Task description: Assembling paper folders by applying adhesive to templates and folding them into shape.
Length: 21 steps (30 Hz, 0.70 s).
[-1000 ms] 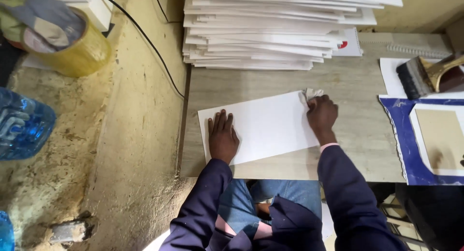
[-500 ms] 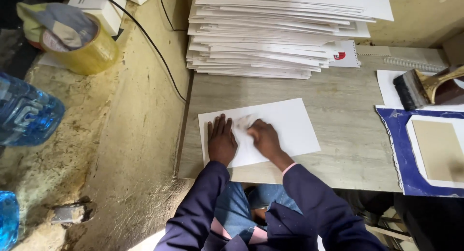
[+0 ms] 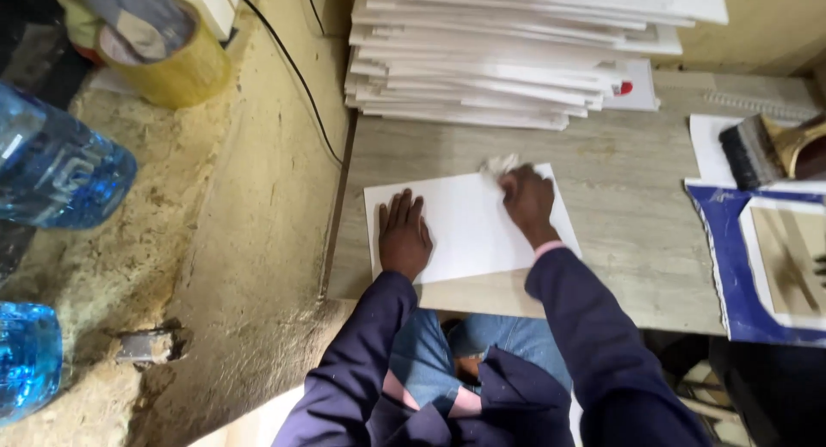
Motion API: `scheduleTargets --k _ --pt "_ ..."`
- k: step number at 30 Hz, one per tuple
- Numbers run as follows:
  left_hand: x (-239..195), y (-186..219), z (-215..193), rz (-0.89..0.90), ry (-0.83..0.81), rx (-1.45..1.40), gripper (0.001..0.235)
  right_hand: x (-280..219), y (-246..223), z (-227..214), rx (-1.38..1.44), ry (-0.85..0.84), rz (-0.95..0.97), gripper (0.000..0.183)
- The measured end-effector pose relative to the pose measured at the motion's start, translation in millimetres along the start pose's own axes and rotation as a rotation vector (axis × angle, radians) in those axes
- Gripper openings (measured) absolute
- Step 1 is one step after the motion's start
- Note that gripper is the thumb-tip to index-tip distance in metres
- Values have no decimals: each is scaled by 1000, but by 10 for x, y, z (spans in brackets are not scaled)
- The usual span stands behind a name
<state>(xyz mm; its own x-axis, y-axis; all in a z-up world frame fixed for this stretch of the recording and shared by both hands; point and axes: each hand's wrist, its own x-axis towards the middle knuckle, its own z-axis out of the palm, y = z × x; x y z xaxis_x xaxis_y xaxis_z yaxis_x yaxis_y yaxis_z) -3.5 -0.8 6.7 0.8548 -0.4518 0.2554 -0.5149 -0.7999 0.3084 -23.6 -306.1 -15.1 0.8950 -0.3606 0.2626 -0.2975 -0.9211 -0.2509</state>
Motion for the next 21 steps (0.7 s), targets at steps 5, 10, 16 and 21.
scheduleTargets --k 5,10,16,21 --pt "55 14 -80 -18 -42 -16 48 -2 -129 -16 139 -87 -10 22" --pt "-38 0 -153 -45 -102 -35 48 -143 615 -306 -130 -9 219 22" --pt "3 15 -33 -56 -85 13 48 -1224 695 -540 -242 91 305 21" --pt "-5 55 -6 -14 -22 45 46 -1958 281 -420 -297 52 250 22"
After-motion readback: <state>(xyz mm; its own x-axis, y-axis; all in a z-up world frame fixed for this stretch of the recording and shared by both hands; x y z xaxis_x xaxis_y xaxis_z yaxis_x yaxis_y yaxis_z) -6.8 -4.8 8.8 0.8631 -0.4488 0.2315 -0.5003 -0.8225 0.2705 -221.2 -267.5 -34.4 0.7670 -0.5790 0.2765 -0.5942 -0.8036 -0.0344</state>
